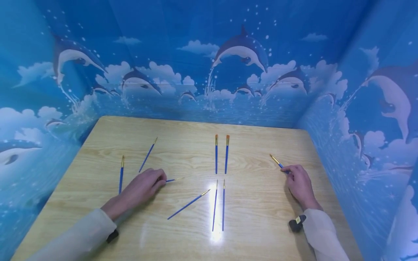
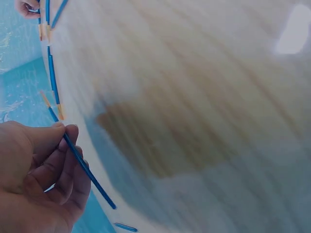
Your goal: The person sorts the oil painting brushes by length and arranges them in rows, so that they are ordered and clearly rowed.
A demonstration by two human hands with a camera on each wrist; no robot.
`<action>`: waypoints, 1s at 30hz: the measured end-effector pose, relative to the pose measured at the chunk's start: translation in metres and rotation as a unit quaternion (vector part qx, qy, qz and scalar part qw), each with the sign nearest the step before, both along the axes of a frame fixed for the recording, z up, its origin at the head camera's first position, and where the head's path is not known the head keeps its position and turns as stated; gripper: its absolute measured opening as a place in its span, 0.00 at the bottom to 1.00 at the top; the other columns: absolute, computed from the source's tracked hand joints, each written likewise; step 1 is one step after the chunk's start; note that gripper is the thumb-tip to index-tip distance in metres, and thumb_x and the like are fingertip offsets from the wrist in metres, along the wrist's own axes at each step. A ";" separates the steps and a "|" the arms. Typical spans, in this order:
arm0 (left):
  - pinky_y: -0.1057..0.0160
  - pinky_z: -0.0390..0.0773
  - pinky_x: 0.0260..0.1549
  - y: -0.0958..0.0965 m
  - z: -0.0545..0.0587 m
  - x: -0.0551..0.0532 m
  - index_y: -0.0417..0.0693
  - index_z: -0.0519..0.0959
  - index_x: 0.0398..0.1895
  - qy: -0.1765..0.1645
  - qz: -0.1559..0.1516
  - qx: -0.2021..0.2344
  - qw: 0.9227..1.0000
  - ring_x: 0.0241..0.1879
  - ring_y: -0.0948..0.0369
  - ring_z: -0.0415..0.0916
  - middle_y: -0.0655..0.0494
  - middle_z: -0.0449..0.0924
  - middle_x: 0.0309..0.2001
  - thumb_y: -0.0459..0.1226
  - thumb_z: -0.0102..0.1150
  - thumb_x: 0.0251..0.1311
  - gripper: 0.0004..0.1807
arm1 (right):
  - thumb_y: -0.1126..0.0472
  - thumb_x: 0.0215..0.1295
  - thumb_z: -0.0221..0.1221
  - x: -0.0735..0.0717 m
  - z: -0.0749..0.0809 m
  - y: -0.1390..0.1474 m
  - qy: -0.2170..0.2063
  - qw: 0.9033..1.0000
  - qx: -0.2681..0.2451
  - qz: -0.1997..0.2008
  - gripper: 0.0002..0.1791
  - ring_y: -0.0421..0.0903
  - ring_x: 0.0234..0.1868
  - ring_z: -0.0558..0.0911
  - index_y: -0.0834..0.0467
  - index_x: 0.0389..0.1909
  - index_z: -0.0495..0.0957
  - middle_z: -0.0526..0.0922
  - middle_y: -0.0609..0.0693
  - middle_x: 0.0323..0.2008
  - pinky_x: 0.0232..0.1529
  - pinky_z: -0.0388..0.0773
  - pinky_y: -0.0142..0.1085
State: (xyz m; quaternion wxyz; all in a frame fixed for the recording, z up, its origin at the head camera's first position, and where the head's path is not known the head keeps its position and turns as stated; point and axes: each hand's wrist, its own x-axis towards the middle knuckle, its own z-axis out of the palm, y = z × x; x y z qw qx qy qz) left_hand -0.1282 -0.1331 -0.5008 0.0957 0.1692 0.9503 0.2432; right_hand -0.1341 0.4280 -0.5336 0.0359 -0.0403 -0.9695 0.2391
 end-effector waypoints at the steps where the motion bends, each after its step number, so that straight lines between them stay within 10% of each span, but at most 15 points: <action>1: 0.56 0.85 0.49 0.002 0.001 -0.001 0.54 0.83 0.47 -0.007 0.002 0.002 1.000 0.43 0.62 0.79 0.61 0.85 0.41 0.37 0.65 0.76 0.03 | 0.76 0.69 0.56 0.000 0.000 0.000 0.001 1.000 0.001 0.001 0.20 0.60 0.46 0.80 0.65 0.58 0.83 0.79 0.68 0.52 0.44 0.78 0.51; 10: 0.57 0.87 0.53 0.029 0.008 -0.003 0.57 0.85 0.50 -0.061 -0.018 0.070 0.996 0.48 0.65 0.84 0.61 0.89 0.48 0.35 0.66 0.74 0.08 | 0.75 0.68 0.56 0.001 0.001 -0.001 0.005 1.000 0.001 0.004 0.19 0.61 0.46 0.80 0.65 0.58 0.84 0.79 0.68 0.53 0.44 0.78 0.52; 18: 0.63 0.87 0.31 0.076 0.014 -0.007 0.54 0.85 0.57 -0.155 -0.034 0.142 0.977 0.30 0.64 0.84 0.58 0.89 0.49 0.39 0.63 0.78 0.10 | 0.75 0.69 0.56 -0.001 -0.001 0.000 -0.001 1.000 0.002 -0.004 0.19 0.60 0.47 0.79 0.65 0.59 0.83 0.78 0.68 0.52 0.44 0.78 0.50; 30: 0.68 0.83 0.51 0.153 -0.001 0.013 0.58 0.84 0.60 -0.114 -0.132 0.156 0.972 0.48 0.71 0.82 0.68 0.87 0.48 0.44 0.66 0.76 0.13 | 0.75 0.69 0.56 0.001 0.000 -0.001 -0.002 1.000 0.003 -0.005 0.19 0.60 0.47 0.79 0.65 0.59 0.83 0.78 0.68 0.52 0.44 0.78 0.51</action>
